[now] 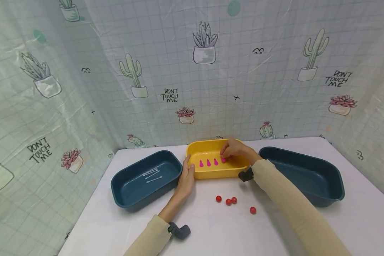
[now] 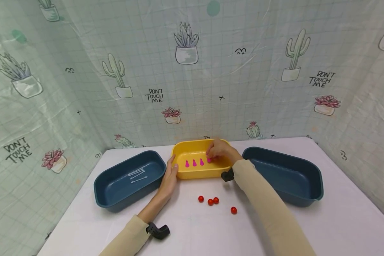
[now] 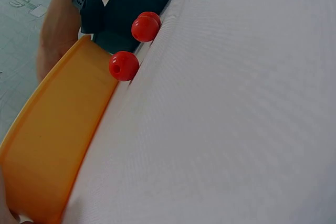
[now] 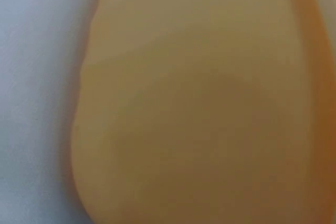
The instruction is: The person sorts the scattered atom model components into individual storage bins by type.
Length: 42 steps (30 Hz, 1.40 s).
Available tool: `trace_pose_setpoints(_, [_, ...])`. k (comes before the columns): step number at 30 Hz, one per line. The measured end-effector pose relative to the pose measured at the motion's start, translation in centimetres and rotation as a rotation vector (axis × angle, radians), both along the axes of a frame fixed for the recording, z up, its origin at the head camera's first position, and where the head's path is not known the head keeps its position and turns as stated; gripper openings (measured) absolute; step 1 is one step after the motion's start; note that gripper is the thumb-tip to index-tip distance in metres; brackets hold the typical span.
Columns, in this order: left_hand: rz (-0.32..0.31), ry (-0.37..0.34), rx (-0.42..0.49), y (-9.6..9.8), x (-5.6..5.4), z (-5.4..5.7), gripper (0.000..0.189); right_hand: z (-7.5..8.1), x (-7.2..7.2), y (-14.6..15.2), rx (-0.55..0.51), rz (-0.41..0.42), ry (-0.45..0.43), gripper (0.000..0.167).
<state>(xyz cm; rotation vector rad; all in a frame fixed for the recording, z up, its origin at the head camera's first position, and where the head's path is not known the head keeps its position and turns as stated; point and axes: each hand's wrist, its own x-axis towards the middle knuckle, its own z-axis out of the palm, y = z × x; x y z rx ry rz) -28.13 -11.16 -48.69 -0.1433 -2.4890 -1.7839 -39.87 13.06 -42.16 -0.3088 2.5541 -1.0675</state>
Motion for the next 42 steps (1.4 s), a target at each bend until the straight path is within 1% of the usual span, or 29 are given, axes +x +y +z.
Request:
trace_pose_setpoints(4, [0.001, -0.009, -0.008, 0.04, -0.07, 0.05, 0.056, -0.17, 0.26, -0.13, 0.020, -0.014, 0.003, 0.012])
trace_pose_setpoints(10, [-0.003, -0.009, -0.007, 0.15, -0.18, 0.14, 0.057, -0.28, 0.39, -0.28, 0.039, -0.009, 0.006, 0.009])
trace_pose_setpoints(14, [-0.007, -0.006, -0.003, 0.18, -0.18, 0.20, 0.057, -0.36, 0.38, -0.25, 0.034, -0.015, -0.003, 0.010])
trace_pose_setpoints(22, [-0.004, 0.008, 0.000, 0.14, -0.13, 0.07, 0.056, -0.76, 0.13, -0.34, 0.053, 0.015, 0.026, 0.011])
trace_pose_setpoints(25, [-0.005, 0.006, -0.001, 0.12, -0.06, 0.11, 0.056, -0.81, 0.17, -0.40, 0.059, 0.010, 0.022, 0.011])
trace_pose_setpoints(31, [-0.008, 0.013, -0.001, 0.08, -0.01, 0.17, 0.056, -0.84, 0.36, -0.47, 0.052, 0.004, 0.017, 0.013])
trace_pose_setpoints(39, [-0.007, 0.006, -0.010, 0.05, -0.12, 0.09, 0.057, -0.72, 0.50, -0.63, 0.041, 0.003, 0.014, 0.014])
trace_pose_setpoints(42, [-0.005, 0.006, -0.007, 0.04, -0.08, 0.11, 0.057, -0.62, 0.57, -0.65, 0.048, 0.013, 0.017, 0.014])
